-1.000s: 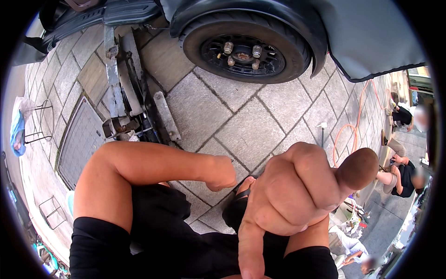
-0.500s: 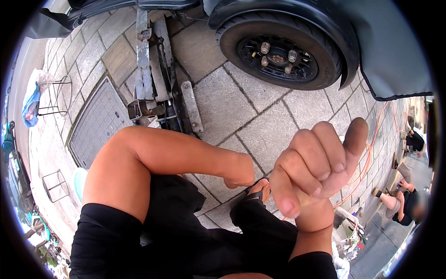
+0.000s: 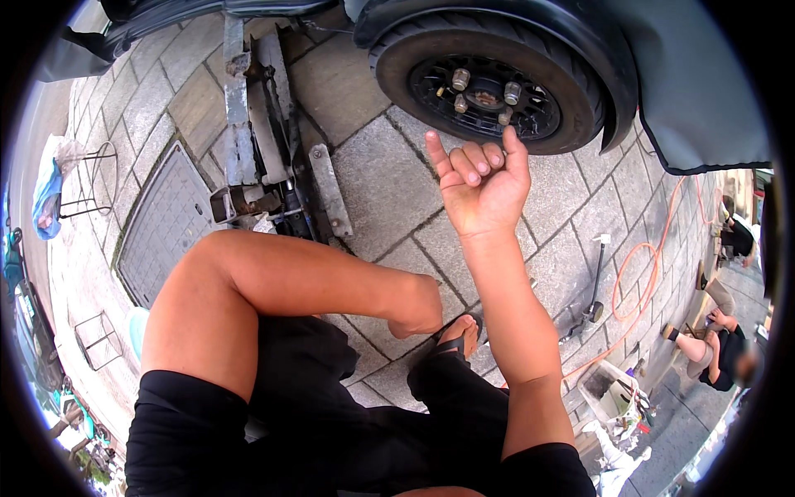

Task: The person uses a cordless impact wrench to loosen and remove lug nuts from a vehicle wheel. They then use a tire inflator to check or adjust tire pressure before removing the wheel from the hub.

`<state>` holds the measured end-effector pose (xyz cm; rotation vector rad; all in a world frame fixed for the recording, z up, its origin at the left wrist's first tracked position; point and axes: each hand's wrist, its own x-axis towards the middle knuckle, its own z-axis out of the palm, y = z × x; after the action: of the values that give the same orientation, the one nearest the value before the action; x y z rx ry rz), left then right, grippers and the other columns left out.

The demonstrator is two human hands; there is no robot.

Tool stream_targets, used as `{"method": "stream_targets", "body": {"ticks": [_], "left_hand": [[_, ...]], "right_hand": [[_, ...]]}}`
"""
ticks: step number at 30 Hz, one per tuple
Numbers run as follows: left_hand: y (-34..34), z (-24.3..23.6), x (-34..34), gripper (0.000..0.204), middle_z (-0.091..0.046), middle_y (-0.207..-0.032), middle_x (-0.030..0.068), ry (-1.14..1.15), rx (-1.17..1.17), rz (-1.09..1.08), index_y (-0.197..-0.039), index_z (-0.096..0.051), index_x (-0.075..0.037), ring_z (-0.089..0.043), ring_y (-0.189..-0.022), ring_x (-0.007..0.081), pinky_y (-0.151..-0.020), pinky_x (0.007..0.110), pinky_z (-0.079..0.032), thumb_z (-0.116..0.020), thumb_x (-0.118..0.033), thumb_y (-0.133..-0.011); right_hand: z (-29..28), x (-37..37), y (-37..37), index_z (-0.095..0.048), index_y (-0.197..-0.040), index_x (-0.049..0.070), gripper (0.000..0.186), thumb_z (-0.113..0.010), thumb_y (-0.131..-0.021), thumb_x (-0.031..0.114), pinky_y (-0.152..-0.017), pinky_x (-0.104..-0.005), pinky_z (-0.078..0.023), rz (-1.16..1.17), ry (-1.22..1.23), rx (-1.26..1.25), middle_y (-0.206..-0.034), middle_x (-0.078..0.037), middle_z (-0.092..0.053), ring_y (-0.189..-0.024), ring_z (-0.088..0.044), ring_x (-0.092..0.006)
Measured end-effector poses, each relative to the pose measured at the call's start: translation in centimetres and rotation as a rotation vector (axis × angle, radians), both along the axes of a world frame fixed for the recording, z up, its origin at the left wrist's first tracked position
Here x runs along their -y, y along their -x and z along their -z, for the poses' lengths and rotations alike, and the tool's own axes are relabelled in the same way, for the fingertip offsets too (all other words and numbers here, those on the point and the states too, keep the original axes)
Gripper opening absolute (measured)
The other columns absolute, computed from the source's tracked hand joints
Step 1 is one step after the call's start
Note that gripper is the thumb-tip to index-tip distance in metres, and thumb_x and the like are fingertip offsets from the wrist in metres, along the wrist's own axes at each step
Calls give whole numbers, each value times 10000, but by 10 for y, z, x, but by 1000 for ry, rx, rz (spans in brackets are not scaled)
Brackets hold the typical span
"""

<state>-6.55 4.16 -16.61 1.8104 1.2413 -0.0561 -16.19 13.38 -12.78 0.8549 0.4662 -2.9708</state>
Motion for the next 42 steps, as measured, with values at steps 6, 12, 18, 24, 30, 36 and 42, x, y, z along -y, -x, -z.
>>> {"method": "stream_targets", "body": {"ticks": [6, 12, 18, 24, 30, 36, 42], "left_hand": [[-5, 15, 5, 113, -764, -799, 95, -1, -3, -16, -777, -787, -85, -733, -755, 324, -647, 468, -551, -716, -151, -719], [-6, 17, 9, 168, -779, -899, 71, 13, -19, 10, -865, -796, -83, -743, -845, 306, -702, 463, -566, -716, -152, -734], [-14, 38, 11, 233, -788, -995, 84, -36, 7, -17, -940, -803, -77, -740, -902, 308, -744, 475, -568, -673, -155, -764], [-19, 47, 11, 241, -787, -1022, 71, -47, -17, -22, -964, -801, -81, -737, -921, 295, -747, 470, -567, -666, -160, -781], [-21, 48, 9, 243, -784, -1040, 71, -50, -21, 23, -970, -797, -78, -734, -924, 298, -754, 468, -567, -660, -161, -787], [-22, 53, 9, 245, -782, -1037, 77, -77, -9, 7, -966, -794, -73, -733, -925, 304, -762, 464, -566, -659, -159, -781], [-20, 49, 8, 243, -782, -1035, 80, -72, -2, 12, -962, -794, -74, -733, -933, 305, -772, 465, -566, -666, -162, -775]], "right_hand": [[37, 9, 21, -359, -644, 148, 444, -561, -1021, 268, -1120, -604, -496, 202, 6, 125, -547, 5, -289, -469, -267, -145], [44, 20, 38, -319, -670, 150, 396, -512, -1011, 205, -1125, -622, -488, 351, 53, 170, -569, 0, -266, -476, -242, -154], [43, 25, 50, -311, -681, 149, 378, -487, -1013, 195, -1125, -623, -489, 440, 86, 186, -575, 3, -254, -469, -238, -153], [43, 26, 53, -312, -686, 153, 372, -475, -1017, 198, -1127, -621, -487, 453, 76, 170, -573, 10, -246, -454, -240, -150], [44, 28, 54, -312, -698, 154, 364, -466, -1023, 208, -1124, -628, -487, 444, 69, 203, -576, 13, -245, -455, -244, -148], [45, 29, 57, -315, -700, 152, 370, -460, -1035, 209, -1123, -630, -489, 461, 83, 206, -582, 11, -261, -454, -250, -150], [43, 34, 59, -313, -704, 149, 369, -454, -1040, 206, -1121, -637, -485, 464, 111, 232, -583, 15, -262, -450, -259, -146]]}}
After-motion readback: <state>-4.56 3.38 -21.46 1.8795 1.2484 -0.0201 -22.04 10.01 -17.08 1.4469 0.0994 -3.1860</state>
